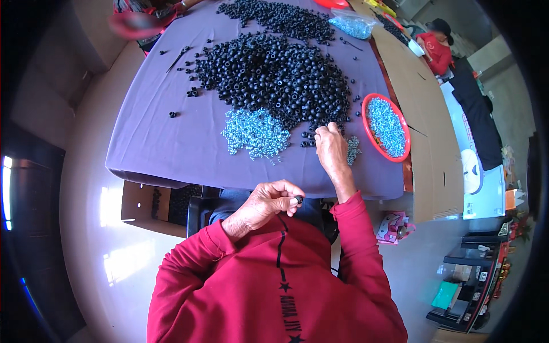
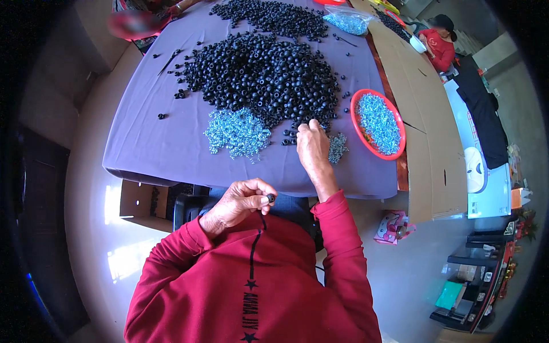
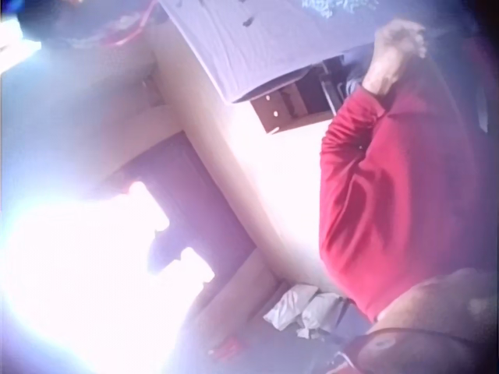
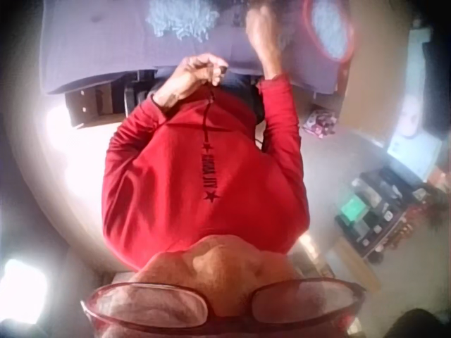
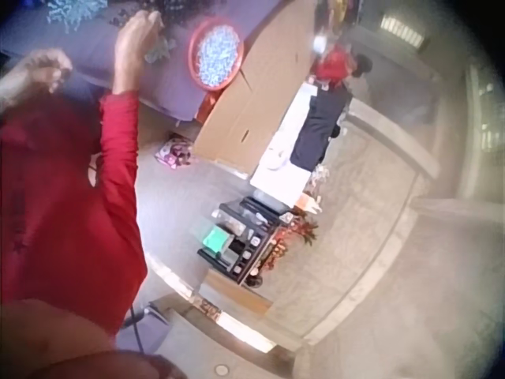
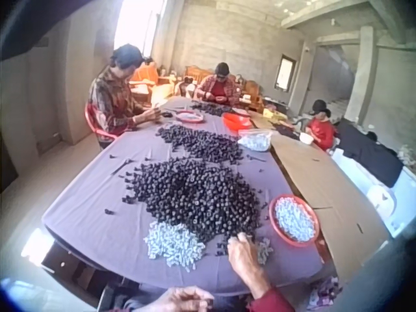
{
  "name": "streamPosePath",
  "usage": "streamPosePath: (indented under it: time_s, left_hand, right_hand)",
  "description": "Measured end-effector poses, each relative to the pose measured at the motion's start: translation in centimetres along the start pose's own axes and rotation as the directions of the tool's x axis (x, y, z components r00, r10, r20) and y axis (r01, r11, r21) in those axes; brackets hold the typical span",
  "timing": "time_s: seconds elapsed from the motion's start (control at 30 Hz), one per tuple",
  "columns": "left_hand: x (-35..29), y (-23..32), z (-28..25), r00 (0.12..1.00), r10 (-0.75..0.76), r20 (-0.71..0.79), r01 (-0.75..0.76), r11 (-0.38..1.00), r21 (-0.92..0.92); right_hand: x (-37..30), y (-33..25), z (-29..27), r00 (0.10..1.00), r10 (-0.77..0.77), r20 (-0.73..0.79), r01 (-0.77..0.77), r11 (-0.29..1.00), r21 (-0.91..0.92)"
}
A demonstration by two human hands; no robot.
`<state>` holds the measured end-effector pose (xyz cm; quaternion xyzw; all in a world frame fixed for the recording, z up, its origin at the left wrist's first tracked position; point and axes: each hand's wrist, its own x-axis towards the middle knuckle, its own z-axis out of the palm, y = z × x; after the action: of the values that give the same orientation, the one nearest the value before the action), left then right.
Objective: The person puts on eyeglasses, then assembles small parts by inserting pins into black rubber pieces by hand and placing them on the table.
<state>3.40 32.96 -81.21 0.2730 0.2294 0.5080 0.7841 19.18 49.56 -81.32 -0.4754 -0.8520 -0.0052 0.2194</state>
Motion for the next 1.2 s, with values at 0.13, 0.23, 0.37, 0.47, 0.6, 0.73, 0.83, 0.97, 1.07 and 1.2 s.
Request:
streamPosePath:
  time_s: [0.13,0.23,0.37,0.47,0.6,0.73,0.83,0.97,1.07,1.2]
  left_hand:
    - [0.1,0.1,-0.5,0.995,0.034,-0.091,-0.035,0.999,-0.014]
    - [0.4,0.8,-0.3,0.983,0.113,-0.141,-0.121,0.992,-0.045]
    - [0.6,1.7,0.1,0.966,0.184,-0.183,-0.192,0.981,-0.027]
    - [0.8,2.0,0.8,0.962,0.198,-0.186,-0.202,0.979,-0.006]
    - [1.1,1.6,1.2,0.958,0.228,-0.172,-0.225,0.974,0.036]
    - [1.0,1.4,1.2,0.956,0.238,-0.17,-0.235,0.971,0.038]
    - [1.0,1.5,1.4,0.958,0.235,-0.167,-0.229,0.972,0.054]
    - [0.9,1.4,1.1,0.949,0.268,-0.165,-0.255,0.962,0.096]
    - [0.8,1.3,1.0,0.949,0.269,-0.165,-0.255,0.961,0.104]
    - [0.8,1.1,0.9,0.943,0.283,-0.177,-0.265,0.957,0.121]
  right_hand:
    - [0.2,-0.4,-0.7,0.998,-0.06,-0.007,0.061,0.997,0.043]
    - [-0.6,0.3,-1.4,0.985,0.107,0.135,-0.172,0.566,0.806]
    - [-2.8,-3.0,-5.7,0.977,0.094,0.189,-0.209,0.293,0.933]
    - [-4.3,-4.5,-6.8,0.984,0.049,0.169,-0.176,0.279,0.944]
    - [-5.6,-5.7,-7.5,0.987,0.023,0.161,-0.159,0.338,0.928]
    - [-5.8,-6.4,-8.0,0.995,-0.03,0.1,-0.082,0.368,0.926]
    - [-5.9,-6.4,-7.8,0.998,-0.061,0.029,0.0,0.428,0.904]
    - [-5.9,-6.9,-7.2,0.998,-0.051,0.035,-0.009,0.438,0.899]
    - [-6.1,-6.8,-6.7,0.997,-0.064,0.039,-0.003,0.493,0.87]
    - [-6.0,-7.3,-7.0,0.991,-0.121,-0.05,0.113,0.595,0.796]
